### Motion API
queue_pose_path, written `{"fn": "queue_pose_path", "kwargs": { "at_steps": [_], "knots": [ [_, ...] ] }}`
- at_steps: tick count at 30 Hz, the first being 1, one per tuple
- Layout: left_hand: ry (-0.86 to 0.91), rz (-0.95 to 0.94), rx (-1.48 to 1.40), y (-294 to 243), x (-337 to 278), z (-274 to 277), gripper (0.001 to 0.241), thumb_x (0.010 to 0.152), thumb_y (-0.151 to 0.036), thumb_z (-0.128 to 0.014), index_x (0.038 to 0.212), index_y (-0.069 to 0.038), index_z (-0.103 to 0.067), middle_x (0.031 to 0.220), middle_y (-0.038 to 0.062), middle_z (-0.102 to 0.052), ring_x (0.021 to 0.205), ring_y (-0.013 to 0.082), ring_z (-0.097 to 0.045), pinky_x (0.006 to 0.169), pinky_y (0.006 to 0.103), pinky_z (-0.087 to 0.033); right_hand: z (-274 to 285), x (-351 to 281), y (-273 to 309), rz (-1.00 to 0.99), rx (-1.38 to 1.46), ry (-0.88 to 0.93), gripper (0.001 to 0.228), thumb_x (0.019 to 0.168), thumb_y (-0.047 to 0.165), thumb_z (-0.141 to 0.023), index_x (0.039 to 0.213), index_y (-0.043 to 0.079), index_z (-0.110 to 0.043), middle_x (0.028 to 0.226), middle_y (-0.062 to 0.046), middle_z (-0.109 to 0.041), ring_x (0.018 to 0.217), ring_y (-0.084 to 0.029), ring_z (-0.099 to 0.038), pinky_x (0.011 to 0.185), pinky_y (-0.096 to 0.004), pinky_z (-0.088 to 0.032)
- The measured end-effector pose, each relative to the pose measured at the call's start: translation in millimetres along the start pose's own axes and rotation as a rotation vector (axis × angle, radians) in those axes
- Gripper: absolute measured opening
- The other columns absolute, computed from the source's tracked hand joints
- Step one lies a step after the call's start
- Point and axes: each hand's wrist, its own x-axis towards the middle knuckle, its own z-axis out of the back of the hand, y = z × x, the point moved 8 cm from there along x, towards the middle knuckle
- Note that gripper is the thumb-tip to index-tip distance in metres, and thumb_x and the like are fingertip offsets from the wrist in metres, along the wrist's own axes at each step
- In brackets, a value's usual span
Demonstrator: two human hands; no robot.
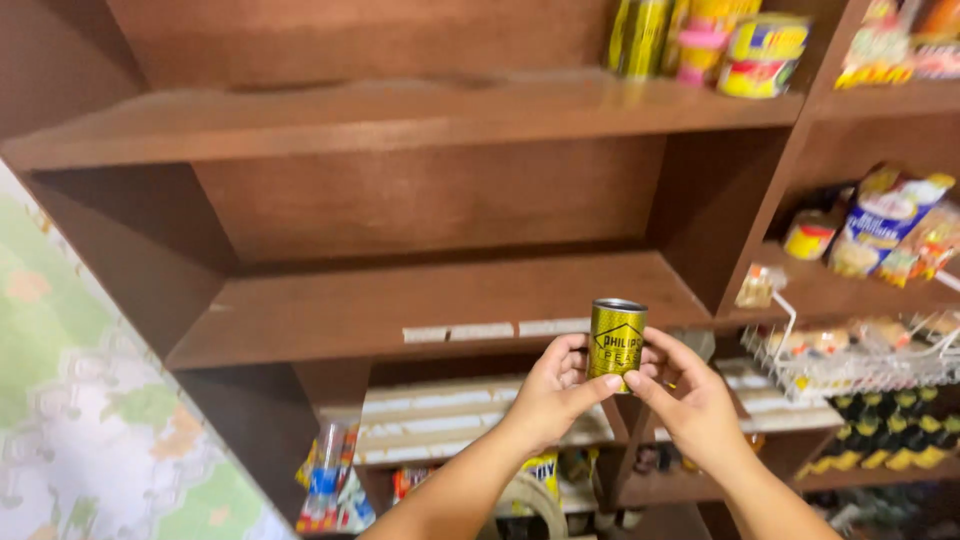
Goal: Taking canned goods and bottled drinks from a box and arranging them on a shelf.
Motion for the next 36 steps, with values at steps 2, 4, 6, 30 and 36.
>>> {"fn": "queue_pose_path", "kwargs": {
  "at_steps": [2, 4, 6, 30, 36],
  "knots": [
    [0.012, -0.061, 0.065, -32.5, 21.9, -10.0, 0.062, 0.089, -0.016, -0.08, 0.14, -0.001, -0.049, 0.121, 0.008, -0.065, 0.107, 0.0138, -0.063, 0.096, 0.0309, -0.054, 3.2, 19.4, 34.1, 0.109, -0.017, -0.012, 0.059, 0.087, 0.001, -0.072, 0.143, 0.001, -0.054, 0.116, -0.006, -0.067, 0.106, -0.014, -0.063, 0.092, -0.03, -0.054],
    [0.027, -0.118, 0.129, -66.6, 42.2, -23.2, 0.063, 0.089, -0.016, -0.08, 0.141, -0.001, -0.049, 0.121, 0.008, -0.065, 0.106, 0.0137, -0.062, 0.096, 0.0313, -0.053, 6.3, 36.6, 68.0, 0.214, -0.033, -0.031, 0.057, 0.088, 0.001, -0.072, 0.142, 0.0, -0.054, 0.117, -0.007, -0.066, 0.11, -0.014, -0.062, 0.095, -0.03, -0.053],
    [0.029, -0.203, 0.205, -102.2, 55.3, -39.3, 0.065, 0.088, -0.021, -0.08, 0.141, -0.002, -0.049, 0.121, 0.007, -0.065, 0.107, 0.0139, -0.063, 0.094, 0.0315, -0.055, 9.7, 48.7, 98.5, 0.301, 0.012, -0.055, 0.054, 0.088, -0.001, -0.071, 0.139, 0.001, -0.054, 0.118, -0.007, -0.065, 0.11, -0.015, -0.062, 0.096, -0.031, -0.053],
    [-0.347, -0.279, 1.49, -257.9, 222.3, -70.7, 0.054, 0.085, -0.048, -0.076, 0.121, -0.011, -0.061, 0.104, 0.014, -0.075, 0.105, 0.0334, -0.07, 0.094, 0.0534, -0.047, 25.8, 206.0, 221.7, 0.728, -0.665, -0.252, 0.046, 0.091, 0.006, -0.067, 0.137, -0.001, -0.061, 0.12, -0.016, -0.074, 0.108, -0.022, -0.072, 0.097, -0.036, -0.054],
    [-0.404, -0.267, 1.424, -253.1, 232.8, -58.3, 0.06, 0.079, -0.049, -0.08, 0.121, -0.015, -0.053, 0.104, 0.011, -0.073, 0.103, 0.0324, -0.07, 0.085, 0.0511, -0.053, 17.6, 190.3, 225.8, 0.83, -0.838, -0.374, 0.049, 0.086, 0.007, -0.065, 0.134, -0.001, -0.062, 0.12, -0.022, -0.07, 0.108, -0.034, -0.07, 0.097, -0.042, -0.054]
  ]
}}
